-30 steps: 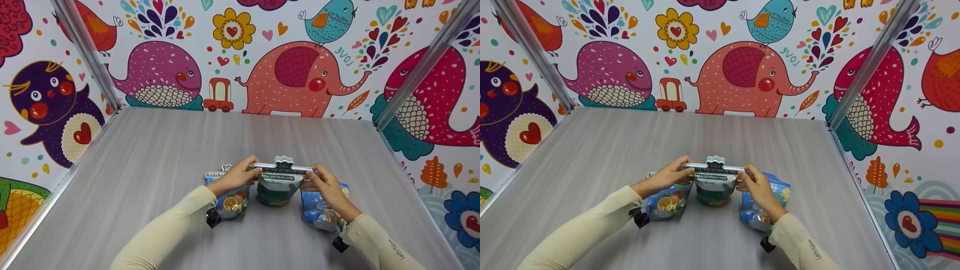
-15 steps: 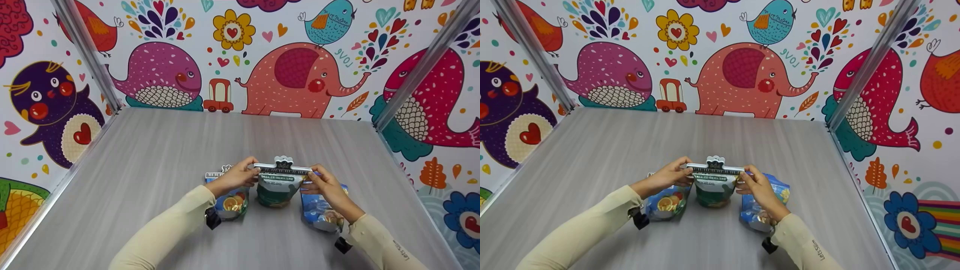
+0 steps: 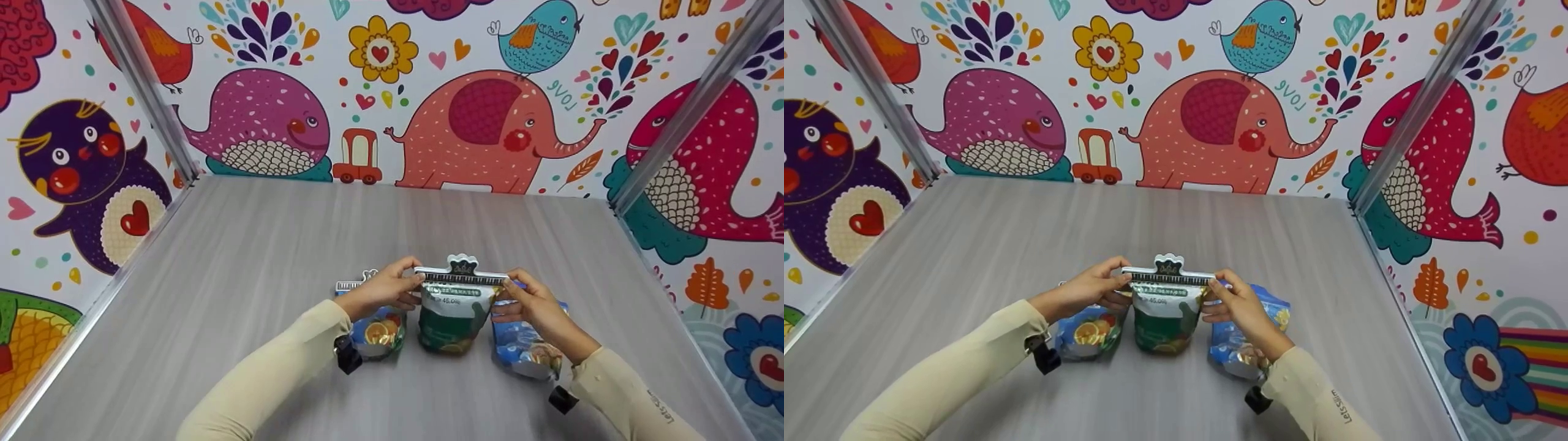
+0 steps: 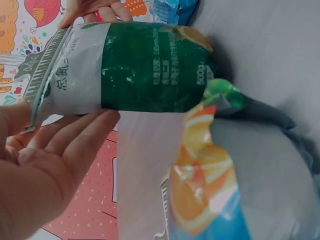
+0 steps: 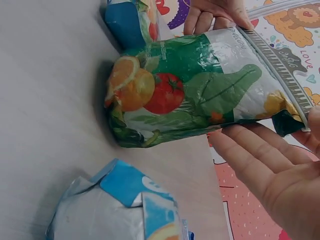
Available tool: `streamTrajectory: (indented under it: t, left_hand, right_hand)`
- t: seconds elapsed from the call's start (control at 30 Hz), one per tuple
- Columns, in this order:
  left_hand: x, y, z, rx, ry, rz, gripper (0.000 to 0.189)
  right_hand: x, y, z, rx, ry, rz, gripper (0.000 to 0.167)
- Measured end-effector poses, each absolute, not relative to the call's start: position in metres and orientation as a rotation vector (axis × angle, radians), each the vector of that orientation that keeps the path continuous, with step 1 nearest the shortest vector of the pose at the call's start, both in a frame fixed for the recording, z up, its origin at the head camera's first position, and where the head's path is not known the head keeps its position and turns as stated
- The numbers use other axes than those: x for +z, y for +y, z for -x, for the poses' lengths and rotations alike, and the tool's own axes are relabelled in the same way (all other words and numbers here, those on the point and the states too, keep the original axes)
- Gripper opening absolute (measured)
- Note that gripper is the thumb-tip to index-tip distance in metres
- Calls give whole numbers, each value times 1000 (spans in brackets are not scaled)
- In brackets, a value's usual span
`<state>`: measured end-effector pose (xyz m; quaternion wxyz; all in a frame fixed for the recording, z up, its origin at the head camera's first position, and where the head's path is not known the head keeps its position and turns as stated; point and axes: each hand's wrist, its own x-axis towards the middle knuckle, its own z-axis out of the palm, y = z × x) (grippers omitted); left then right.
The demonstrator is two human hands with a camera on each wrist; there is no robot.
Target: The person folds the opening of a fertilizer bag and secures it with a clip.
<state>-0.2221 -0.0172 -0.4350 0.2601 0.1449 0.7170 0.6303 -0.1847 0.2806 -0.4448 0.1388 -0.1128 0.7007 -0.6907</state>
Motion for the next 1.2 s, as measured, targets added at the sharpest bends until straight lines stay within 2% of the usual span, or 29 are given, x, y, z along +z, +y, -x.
streamTrajectory:
  t: [0.27, 1.07, 1.2]
  left_hand:
    - [-436, -17, 224, 1729, 1870, -302, 11]
    - [-439, -12, 235, 1769, 1750, -121, 12]
    - [-440, -12, 235, 1802, 1727, -74, 22]
  right_hand:
    - [-445, 281, 187, -1986, 1968, 330, 13]
    - [-441, 285, 197, -1931, 1890, 74, 15]
    - [-442, 284, 200, -1935, 1879, 29, 17]
